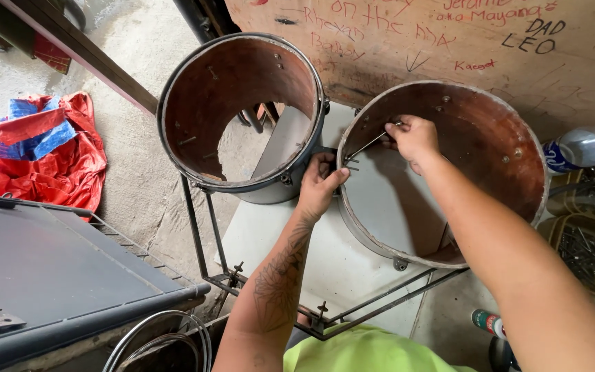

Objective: The person uses scissors to cut a strip of material from a circular drum rim, then places the rim aside. They pick up a tube of glue and set it down, then use a wrench to tighten bolts on the metal frame connecting two cylindrical drums.

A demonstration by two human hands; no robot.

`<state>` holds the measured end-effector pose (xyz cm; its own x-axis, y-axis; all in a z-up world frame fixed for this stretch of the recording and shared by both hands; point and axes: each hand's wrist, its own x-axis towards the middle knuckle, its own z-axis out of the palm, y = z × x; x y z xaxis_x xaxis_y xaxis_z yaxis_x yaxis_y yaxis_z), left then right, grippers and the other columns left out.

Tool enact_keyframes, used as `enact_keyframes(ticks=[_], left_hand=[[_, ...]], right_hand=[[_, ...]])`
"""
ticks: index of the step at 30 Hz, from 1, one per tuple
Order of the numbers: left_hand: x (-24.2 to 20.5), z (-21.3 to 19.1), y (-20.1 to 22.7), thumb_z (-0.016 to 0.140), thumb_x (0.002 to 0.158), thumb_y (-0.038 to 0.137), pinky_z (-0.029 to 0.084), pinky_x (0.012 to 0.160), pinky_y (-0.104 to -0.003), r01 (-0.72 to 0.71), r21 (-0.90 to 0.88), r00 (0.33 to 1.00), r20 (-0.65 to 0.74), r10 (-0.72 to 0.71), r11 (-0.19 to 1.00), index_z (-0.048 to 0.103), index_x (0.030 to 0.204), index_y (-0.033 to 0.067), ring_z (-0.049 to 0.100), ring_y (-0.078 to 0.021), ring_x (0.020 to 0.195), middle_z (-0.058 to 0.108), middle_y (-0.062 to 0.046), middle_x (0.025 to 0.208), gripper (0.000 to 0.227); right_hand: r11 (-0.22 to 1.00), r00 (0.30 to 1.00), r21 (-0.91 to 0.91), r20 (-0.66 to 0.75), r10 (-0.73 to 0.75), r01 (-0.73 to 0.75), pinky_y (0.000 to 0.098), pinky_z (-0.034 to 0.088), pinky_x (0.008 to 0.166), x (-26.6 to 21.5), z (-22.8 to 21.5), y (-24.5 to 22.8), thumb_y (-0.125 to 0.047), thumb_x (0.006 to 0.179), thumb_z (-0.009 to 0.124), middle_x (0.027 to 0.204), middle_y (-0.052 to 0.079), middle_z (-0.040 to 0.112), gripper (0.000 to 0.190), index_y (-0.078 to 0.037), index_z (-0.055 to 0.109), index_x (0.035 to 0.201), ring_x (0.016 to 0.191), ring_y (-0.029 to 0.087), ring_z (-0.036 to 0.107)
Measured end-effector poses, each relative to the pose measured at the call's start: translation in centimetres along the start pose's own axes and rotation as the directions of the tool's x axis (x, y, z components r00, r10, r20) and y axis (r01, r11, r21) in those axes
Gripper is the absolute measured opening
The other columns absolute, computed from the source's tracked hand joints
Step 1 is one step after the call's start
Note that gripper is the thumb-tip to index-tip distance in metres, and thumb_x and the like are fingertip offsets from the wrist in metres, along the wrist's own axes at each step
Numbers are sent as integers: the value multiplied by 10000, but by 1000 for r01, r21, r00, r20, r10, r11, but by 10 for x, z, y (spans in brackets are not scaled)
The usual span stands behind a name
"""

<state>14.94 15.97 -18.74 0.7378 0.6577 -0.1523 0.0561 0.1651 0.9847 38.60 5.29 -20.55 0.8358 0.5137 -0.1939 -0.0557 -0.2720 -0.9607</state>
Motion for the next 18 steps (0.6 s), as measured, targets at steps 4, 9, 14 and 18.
enact_keyframes(ticks=[4,9,14,18], left_hand=[[-1,10,-8,857,804,349,521,905,-356,-24,-35,998,-55,22,999,588,1253,72,633,-197,943,660,-108,936,592],[-3,18,-19,866,812,238,522,925,-350,-37,-154,993,-114,19,987,545,1243,49,625,-194,986,640,-98,1004,569],[0,17,-20,888,792,214,552,861,-306,-48,-222,994,-111,24,974,546,1225,48,634,-167,943,637,-67,977,576],[0,18,-18,877,806,193,555,857,-301,-66,-263,993,-113,37,962,535,1230,47,621,-160,950,623,-67,994,564]], right_hand=[[987,998,149,13,58,-59,401,659,744,2,-4,11,-152,999,725,1136,202,720,434,39,580,1361,945,270,739],[963,988,263,125,-92,57,328,683,779,-19,-5,-24,-96,988,740,1088,133,728,324,-10,629,1279,900,191,745],[968,953,175,216,-214,177,320,672,754,-45,-1,-61,-19,906,804,1046,214,728,345,39,655,1212,855,198,739],[975,977,166,125,-171,149,336,684,711,-33,4,-47,-65,953,773,1029,231,727,318,32,649,1229,828,233,757]])
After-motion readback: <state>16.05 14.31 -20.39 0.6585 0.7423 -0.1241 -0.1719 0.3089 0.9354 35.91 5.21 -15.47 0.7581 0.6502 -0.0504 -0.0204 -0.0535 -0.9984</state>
